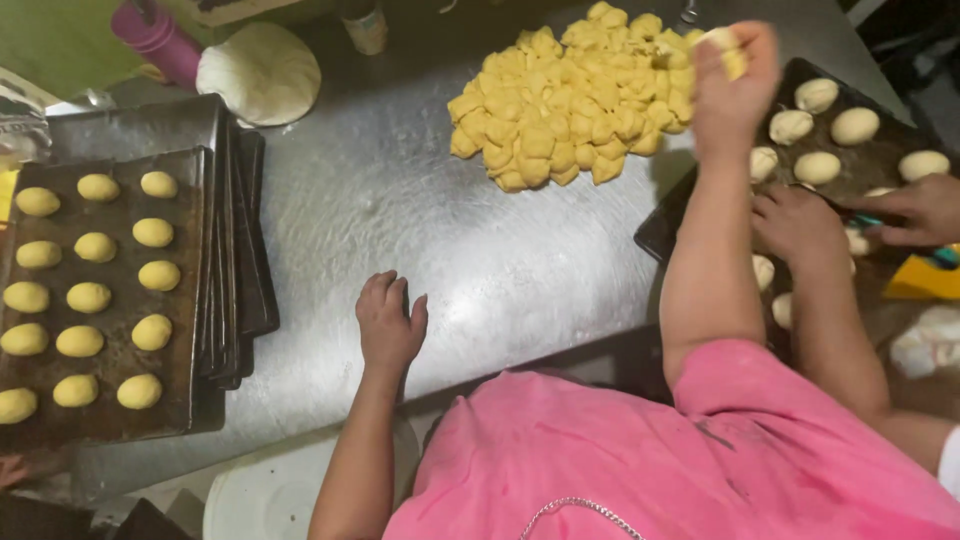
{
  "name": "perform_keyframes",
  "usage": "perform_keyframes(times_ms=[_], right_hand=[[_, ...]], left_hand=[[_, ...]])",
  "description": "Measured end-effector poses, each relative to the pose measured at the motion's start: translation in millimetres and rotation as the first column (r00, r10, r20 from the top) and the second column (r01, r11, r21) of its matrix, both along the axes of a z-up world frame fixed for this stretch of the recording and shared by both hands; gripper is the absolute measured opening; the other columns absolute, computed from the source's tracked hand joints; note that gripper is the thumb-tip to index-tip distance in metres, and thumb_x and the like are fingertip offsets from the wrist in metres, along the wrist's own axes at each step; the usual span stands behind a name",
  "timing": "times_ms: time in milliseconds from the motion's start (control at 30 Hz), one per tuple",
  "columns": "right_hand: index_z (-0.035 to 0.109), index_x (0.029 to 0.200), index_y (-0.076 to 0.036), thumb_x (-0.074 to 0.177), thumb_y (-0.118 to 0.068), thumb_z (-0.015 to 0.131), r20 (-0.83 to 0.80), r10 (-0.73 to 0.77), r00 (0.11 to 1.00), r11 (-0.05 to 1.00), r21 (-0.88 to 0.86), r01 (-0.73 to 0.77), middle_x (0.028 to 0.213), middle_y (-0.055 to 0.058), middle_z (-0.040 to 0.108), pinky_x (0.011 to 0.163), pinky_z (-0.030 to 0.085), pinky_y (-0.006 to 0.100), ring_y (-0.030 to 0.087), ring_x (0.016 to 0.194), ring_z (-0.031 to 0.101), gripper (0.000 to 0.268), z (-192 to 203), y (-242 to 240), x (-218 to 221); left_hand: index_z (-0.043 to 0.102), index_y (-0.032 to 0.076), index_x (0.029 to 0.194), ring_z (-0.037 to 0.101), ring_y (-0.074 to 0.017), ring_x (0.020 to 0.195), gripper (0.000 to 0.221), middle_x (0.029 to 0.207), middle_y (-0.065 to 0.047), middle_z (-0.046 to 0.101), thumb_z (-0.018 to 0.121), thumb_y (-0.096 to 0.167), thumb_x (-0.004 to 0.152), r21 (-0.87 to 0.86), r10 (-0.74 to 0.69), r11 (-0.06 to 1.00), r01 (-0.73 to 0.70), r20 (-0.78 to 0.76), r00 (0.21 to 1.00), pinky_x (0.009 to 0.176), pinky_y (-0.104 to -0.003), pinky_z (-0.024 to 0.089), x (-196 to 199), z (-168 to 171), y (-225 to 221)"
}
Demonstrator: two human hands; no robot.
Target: Shaping dough into small balls and arranging them on baking trays
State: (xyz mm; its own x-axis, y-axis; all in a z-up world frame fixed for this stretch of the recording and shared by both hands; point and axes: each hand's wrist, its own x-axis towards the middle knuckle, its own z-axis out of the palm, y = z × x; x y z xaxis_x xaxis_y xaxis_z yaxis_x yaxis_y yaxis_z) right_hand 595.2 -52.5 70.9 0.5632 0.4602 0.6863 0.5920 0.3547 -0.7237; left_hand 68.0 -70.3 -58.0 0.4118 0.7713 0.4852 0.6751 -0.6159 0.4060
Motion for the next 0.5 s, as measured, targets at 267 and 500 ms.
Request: perform_keyframes(times_ms=[267, 500], right_hand=[[0.075, 0.114, -0.021, 0.073, -0.024, 0.087, -0.376, 0.337, 0.863, 0.568, -0.650, -0.505, 0.093, 0.010, 0.070, 0.073, 0.053, 0.040, 0.025, 0.082, 0.066, 0.043, -61, -111, -294], [0.048, 0.152, -0.022, 0.085, -0.038, 0.079, -0.158, 0.546, 0.823, 0.346, -0.852, -0.393, 0.114, 0.014, 0.071, 0.093, 0.055, 0.052, 0.042, 0.107, 0.068, 0.076, -61, -157, -334]], left_hand=[[0.039, 0.001, 0.155, 0.061, -0.0316, 0.112, 0.056, 0.132, -0.023, 0.061, 0.056, 0.024, 0.107, -0.673, 0.106, 0.582, 0.456, 0.619, 0.778, 0.101, -0.049, 0.053, 6, 1, -37], [0.071, 0.004, 0.117, 0.071, -0.0183, 0.060, 0.023, 0.075, -0.013, 0.070, 0.071, 0.017, 0.098, -0.802, 0.396, 0.428, 0.417, 0.581, 0.711, 0.054, -0.028, 0.060, -22, -29, -52]])
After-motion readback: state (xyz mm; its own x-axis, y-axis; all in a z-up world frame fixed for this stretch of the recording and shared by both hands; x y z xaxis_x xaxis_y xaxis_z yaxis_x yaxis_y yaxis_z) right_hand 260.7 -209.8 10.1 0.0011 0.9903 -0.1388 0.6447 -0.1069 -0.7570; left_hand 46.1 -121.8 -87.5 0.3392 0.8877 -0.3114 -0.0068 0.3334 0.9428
